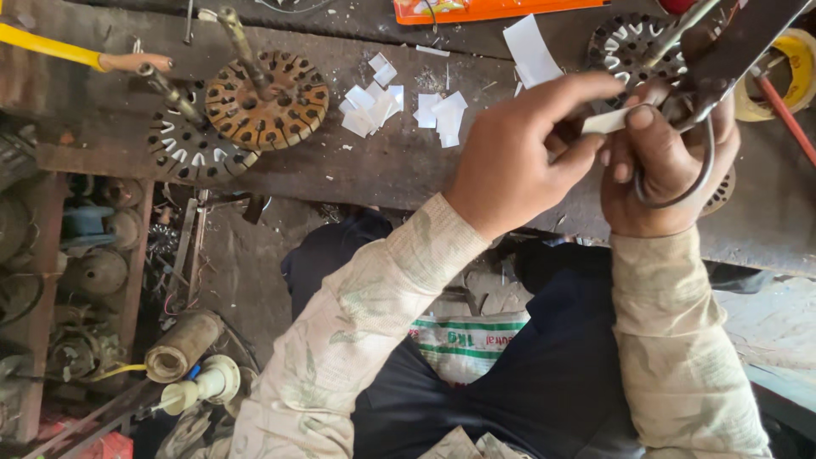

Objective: The person uses a pair of scissors to cut a white sheet of paper into small rectangular pieces. They repeatedly fold the paper and trim it, accumulating a pile of cut pieces on the workbench.

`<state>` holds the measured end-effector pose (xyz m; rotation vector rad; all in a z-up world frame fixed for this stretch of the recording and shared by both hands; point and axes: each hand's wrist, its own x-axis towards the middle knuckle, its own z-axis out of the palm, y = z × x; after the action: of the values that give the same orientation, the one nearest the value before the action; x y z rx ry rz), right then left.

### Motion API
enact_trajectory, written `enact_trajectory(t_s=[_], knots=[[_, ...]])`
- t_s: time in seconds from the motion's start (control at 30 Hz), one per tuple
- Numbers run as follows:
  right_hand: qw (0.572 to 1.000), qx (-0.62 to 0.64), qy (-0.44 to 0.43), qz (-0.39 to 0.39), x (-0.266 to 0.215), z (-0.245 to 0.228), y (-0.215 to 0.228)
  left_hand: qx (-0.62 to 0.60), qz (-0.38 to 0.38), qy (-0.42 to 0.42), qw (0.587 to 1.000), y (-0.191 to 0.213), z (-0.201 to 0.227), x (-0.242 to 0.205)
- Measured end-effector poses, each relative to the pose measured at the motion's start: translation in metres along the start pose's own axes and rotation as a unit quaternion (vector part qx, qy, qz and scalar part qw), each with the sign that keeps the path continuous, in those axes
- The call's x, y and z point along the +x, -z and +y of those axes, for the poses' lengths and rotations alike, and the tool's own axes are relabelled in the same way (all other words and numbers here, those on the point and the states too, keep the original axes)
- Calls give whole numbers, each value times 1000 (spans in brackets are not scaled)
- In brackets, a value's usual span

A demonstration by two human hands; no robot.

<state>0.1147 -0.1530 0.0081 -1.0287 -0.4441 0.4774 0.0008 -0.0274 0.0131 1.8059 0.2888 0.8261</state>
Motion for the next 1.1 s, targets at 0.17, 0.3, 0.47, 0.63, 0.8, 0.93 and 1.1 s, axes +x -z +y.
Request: enact_trajectory(t_s=[0.17,0.3,0.47,0.63,0.8,0.93,1.1], knots=[[999,27,-12,-42,-10,11,-6,-167,6,50,985,8,-21,1],[999,11,-32,-35,-20,13,-15,-246,12,48,968,2,-31,-1],[999,38,-9,4,-24,22,-10,-124,18,34,991,-3,-20,-1],[1000,15,-1,-2,-27,22,-7,-90,40,26,995,-2,-14,1],[993,23,-54,-99,-35,11,-1,-319,47,131,937,9,-26,8],[978,-9,-99,-185,-53,3,0,-323,113,125,931,26,-31,13],[963,-37,-153,-220,-66,-2,5,-343,155,116,919,28,-32,16]])
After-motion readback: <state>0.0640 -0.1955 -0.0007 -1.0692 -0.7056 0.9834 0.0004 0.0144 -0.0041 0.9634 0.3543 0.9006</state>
